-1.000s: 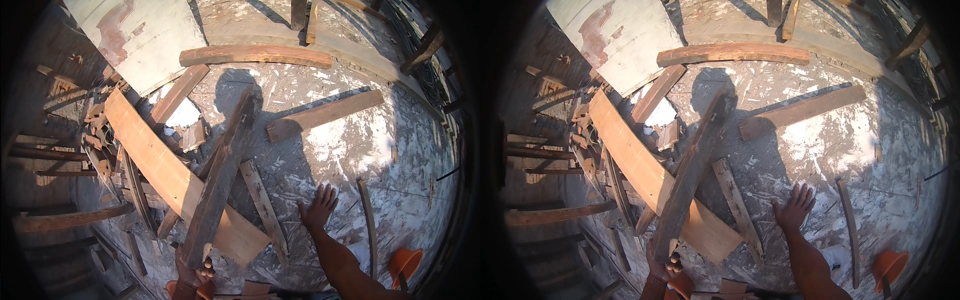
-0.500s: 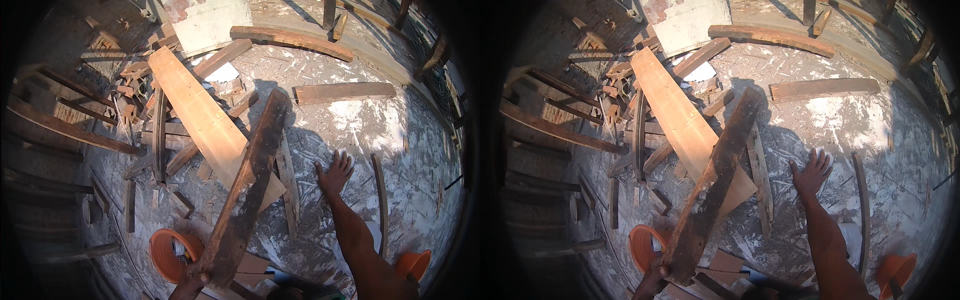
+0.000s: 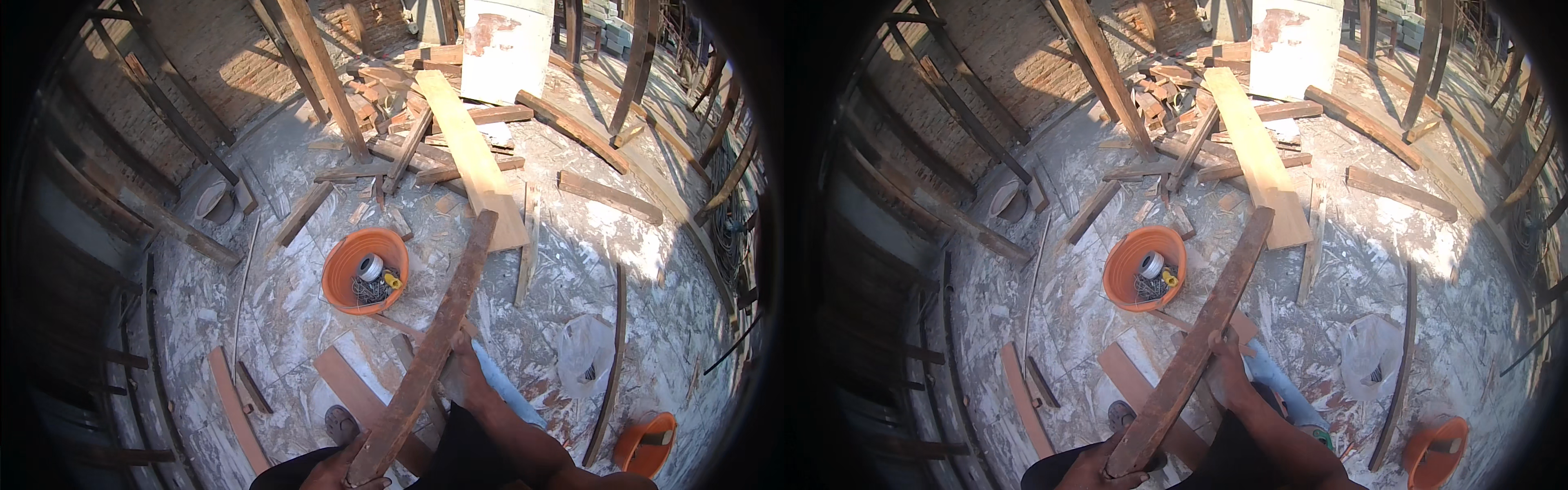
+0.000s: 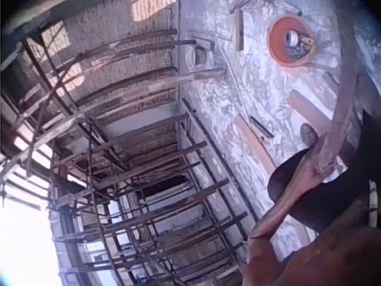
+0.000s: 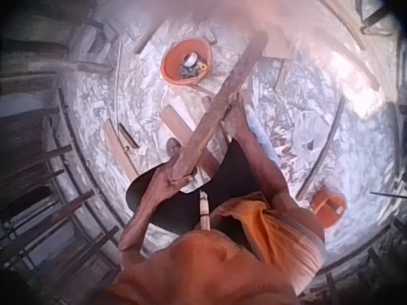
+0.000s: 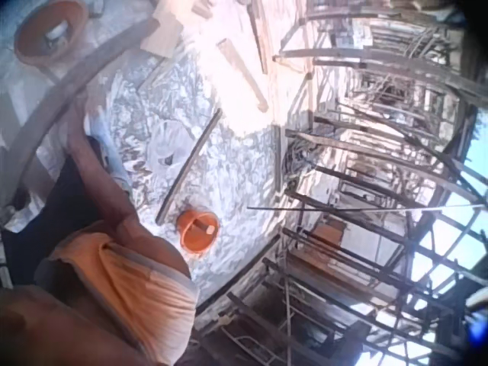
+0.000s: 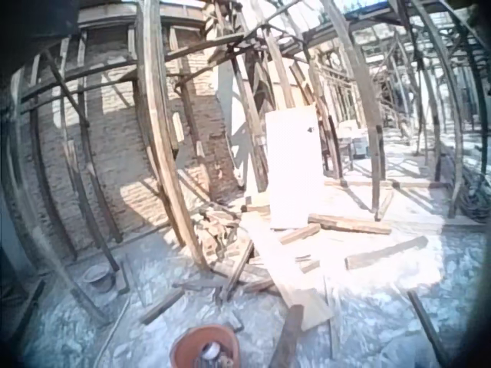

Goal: The person saws a piece of wood by hand, picks up a wooden block and a long piece of wood, and kemudian secures the wood using a hammer and nails taken from a bucket.

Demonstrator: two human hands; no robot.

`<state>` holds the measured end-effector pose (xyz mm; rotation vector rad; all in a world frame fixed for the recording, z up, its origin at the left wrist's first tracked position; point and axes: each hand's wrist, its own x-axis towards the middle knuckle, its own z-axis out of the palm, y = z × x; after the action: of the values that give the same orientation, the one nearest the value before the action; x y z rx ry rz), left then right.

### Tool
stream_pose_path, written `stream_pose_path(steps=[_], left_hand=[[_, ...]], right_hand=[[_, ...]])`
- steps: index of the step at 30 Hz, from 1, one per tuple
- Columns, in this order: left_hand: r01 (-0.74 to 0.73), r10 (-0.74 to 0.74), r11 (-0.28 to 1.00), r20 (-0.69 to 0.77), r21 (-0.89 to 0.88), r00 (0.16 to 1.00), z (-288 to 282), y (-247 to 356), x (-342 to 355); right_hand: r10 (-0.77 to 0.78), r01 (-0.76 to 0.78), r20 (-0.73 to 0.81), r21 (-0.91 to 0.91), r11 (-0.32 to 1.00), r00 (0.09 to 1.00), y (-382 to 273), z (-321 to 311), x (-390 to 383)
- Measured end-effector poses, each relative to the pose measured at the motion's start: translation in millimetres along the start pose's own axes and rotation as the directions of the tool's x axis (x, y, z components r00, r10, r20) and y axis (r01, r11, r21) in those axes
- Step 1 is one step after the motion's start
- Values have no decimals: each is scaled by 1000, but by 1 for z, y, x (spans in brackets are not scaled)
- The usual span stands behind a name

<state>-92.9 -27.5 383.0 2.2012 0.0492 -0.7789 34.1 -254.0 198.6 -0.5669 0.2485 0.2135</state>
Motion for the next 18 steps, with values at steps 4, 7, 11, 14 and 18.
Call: stream_pose_path(steps=[4, 7, 11, 14, 18], left_hand=[[-154, 231, 946, -259, 285, 938, 63, -39, -47], [-79, 196, 901, -237, 427, 951, 99, -55, -57], [-141, 199, 904, -105, 404, 974, 107, -42, -66], [-227, 322, 877, -168, 424, 932, 102, -41, -59], [-262, 367, 897, -269, 356, 890, 95, -35, -58]], right_hand=[[75, -79, -81, -56, 995, 994, 21, 3, -27], [172, -172, 58, -14, 985, 983, 1, 6, -39], [20, 32, 162, -310, 950, 987, -20, 38, -54], [-55, 195, 316, -433, 880, 947, -29, 49, -66], [-60, 273, 439, -441, 855, 897, -35, 73, -86]])
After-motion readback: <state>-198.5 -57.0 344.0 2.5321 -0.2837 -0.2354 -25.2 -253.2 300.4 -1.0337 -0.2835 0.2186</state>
